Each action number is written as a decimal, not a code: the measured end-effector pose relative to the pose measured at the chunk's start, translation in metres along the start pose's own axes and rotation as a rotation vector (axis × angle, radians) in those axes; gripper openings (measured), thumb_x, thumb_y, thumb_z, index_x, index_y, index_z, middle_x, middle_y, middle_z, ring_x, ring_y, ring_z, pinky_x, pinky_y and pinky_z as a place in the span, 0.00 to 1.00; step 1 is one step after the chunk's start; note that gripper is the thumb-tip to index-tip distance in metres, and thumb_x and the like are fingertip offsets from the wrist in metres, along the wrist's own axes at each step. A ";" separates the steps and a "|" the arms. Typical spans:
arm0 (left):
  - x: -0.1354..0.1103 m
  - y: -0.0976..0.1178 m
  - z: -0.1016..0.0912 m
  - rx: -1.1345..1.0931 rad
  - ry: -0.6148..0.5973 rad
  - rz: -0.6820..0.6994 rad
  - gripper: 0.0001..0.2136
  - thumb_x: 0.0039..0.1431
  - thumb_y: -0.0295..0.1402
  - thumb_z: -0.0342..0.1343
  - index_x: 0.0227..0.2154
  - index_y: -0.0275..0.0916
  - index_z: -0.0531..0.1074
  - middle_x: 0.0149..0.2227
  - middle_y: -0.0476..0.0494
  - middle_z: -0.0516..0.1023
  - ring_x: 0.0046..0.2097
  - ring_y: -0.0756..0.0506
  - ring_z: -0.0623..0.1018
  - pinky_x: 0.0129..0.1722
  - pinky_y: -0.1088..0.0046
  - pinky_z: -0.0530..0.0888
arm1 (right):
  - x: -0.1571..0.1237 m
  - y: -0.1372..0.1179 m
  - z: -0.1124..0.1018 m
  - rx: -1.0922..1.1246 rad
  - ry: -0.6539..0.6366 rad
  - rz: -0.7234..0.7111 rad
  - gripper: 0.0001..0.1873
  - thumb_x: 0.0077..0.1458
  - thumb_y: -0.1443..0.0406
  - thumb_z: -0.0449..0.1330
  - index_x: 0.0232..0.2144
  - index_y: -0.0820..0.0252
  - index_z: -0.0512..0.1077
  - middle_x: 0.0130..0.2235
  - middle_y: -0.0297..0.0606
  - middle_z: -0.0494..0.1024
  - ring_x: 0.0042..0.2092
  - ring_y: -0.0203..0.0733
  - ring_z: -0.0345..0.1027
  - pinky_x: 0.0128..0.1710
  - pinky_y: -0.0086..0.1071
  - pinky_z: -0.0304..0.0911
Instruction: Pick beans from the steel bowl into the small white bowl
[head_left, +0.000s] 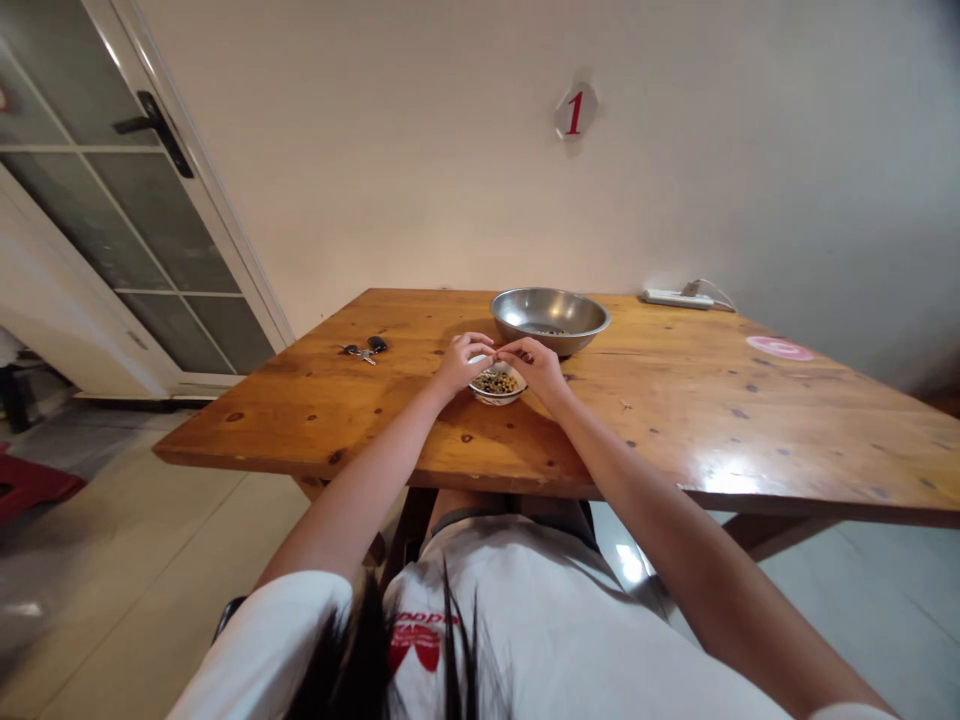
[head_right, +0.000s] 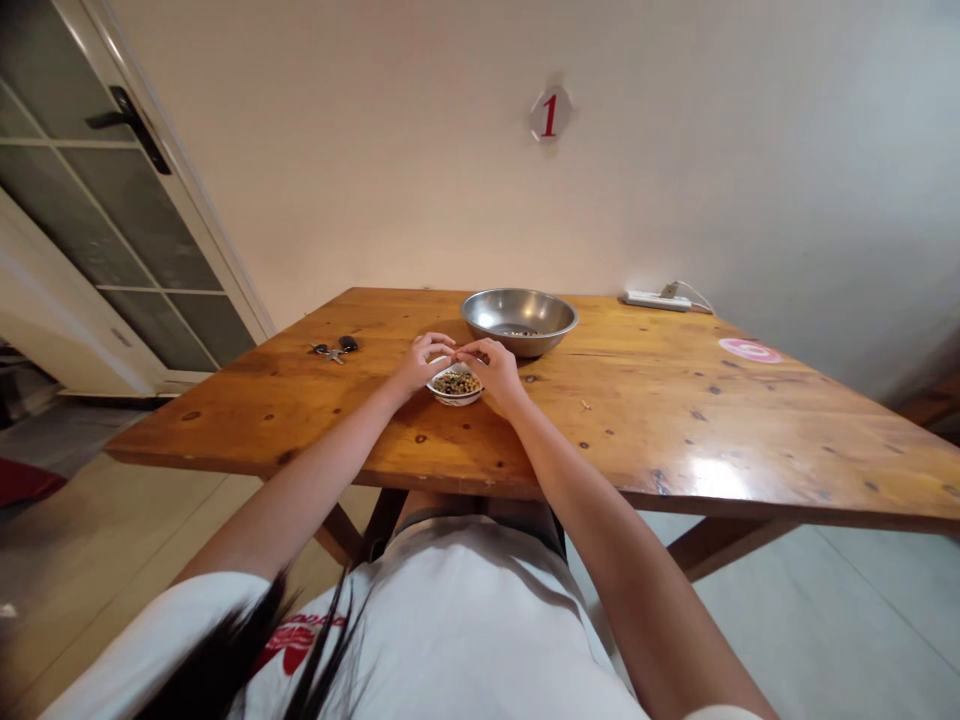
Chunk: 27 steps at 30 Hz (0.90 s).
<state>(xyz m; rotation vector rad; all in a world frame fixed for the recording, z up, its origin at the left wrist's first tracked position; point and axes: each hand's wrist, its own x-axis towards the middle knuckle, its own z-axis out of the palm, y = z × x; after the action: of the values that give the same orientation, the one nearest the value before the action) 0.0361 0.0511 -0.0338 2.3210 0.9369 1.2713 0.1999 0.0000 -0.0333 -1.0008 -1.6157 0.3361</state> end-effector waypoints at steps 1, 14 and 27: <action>0.000 -0.001 0.001 -0.009 -0.010 -0.004 0.03 0.52 0.32 0.59 0.27 0.40 0.77 0.43 0.44 0.74 0.50 0.42 0.71 0.56 0.60 0.64 | 0.000 0.001 0.000 0.004 0.007 0.017 0.07 0.48 0.59 0.62 0.26 0.56 0.75 0.29 0.36 0.76 0.33 0.40 0.66 0.36 0.35 0.62; 0.003 -0.003 0.005 -0.114 -0.028 -0.050 0.07 0.53 0.35 0.60 0.27 0.37 0.76 0.46 0.41 0.68 0.52 0.43 0.69 0.58 0.62 0.64 | 0.005 0.002 -0.002 0.187 0.099 0.164 0.12 0.46 0.56 0.62 0.28 0.58 0.74 0.32 0.37 0.78 0.35 0.41 0.70 0.38 0.35 0.64; 0.004 -0.007 0.008 -0.162 -0.022 -0.065 0.08 0.52 0.37 0.61 0.27 0.37 0.76 0.45 0.41 0.67 0.51 0.43 0.70 0.58 0.63 0.66 | 0.008 -0.004 -0.011 0.233 0.214 0.159 0.07 0.47 0.59 0.62 0.28 0.56 0.74 0.33 0.36 0.78 0.39 0.42 0.70 0.43 0.38 0.63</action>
<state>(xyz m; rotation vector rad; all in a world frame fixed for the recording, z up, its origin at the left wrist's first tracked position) 0.0415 0.0589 -0.0397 2.1589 0.8611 1.2447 0.2083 0.0003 -0.0219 -0.9535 -1.2758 0.4968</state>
